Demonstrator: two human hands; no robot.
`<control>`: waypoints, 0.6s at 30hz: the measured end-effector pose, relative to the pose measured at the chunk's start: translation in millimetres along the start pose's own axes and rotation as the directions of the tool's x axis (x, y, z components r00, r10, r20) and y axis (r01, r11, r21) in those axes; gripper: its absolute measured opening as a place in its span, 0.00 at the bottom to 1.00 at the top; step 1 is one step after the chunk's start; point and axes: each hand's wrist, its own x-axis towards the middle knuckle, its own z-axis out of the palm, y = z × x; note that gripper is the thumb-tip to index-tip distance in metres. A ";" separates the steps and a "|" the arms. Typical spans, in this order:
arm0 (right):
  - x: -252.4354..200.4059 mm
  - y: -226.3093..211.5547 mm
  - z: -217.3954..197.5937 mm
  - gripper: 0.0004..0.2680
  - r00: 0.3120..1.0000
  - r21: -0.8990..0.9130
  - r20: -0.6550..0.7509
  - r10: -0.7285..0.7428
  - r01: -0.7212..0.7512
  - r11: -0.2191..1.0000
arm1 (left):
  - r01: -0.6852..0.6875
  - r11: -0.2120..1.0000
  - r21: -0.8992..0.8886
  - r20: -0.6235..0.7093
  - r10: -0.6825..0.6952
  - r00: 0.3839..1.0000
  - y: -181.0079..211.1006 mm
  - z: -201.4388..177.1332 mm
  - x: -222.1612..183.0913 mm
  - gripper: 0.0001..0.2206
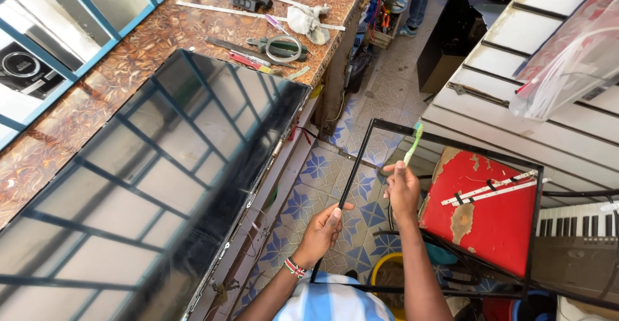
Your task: Cleaning the plastic bezel frame of a television using a toothbrush at a repair station.
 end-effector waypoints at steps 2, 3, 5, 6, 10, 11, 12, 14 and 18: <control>4.8 9.4 -7.7 0.18 1.000 0.011 -0.014 0.019 -0.019 1.000 | 0.023 1.000 -0.002 -0.019 -0.023 1.000 -1.1 -0.4 -1.8 0.23; 6.7 11.1 -11.8 0.17 0.998 -0.037 -0.045 0.037 -0.039 0.999 | 0.021 1.000 0.000 -0.016 -0.021 1.000 -1.2 -0.9 -1.5 0.22; 9.7 14.1 -19.4 0.16 0.997 -0.083 -0.069 0.046 -0.052 0.995 | 0.010 1.000 0.003 -0.018 -0.010 1.000 -1.1 -1.1 -1.1 0.21; 11.0 15.4 -23.0 0.16 0.993 -0.014 -0.083 0.087 -0.088 0.996 | 0.002 1.000 0.006 -0.015 -0.002 1.000 -0.9 -0.6 -0.9 0.21; 22.1 35.6 -38.3 0.17 0.983 0.104 -0.148 0.109 -0.094 0.990 | 0.035 0.999 -0.020 -0.026 -0.036 0.999 -1.6 0.5 -0.1 0.22; 21.4 34.7 -44.5 0.17 0.985 0.106 -0.140 0.102 -0.088 0.991 | 0.026 0.999 -0.019 -0.032 -0.027 0.999 -2.5 0.1 0.9 0.22; 21.2 34.0 -50.7 0.16 0.977 0.085 -0.157 0.145 -0.133 0.988 | 0.036 0.999 -0.032 -0.015 -0.036 0.999 -3.5 -0.4 2.2 0.22; 22.1 36.7 -63.5 0.16 0.968 0.062 -0.170 0.186 -0.178 0.982 | 0.042 0.998 -0.046 -0.004 -0.043 0.999 -5.8 -1.0 3.0 0.22; 20.3 35.2 -85.6 0.16 0.938 0.171 -0.246 0.245 -0.207 0.963 | 0.038 0.998 -0.051 0.022 -0.037 0.999 -5.7 -1.9 1.1 0.21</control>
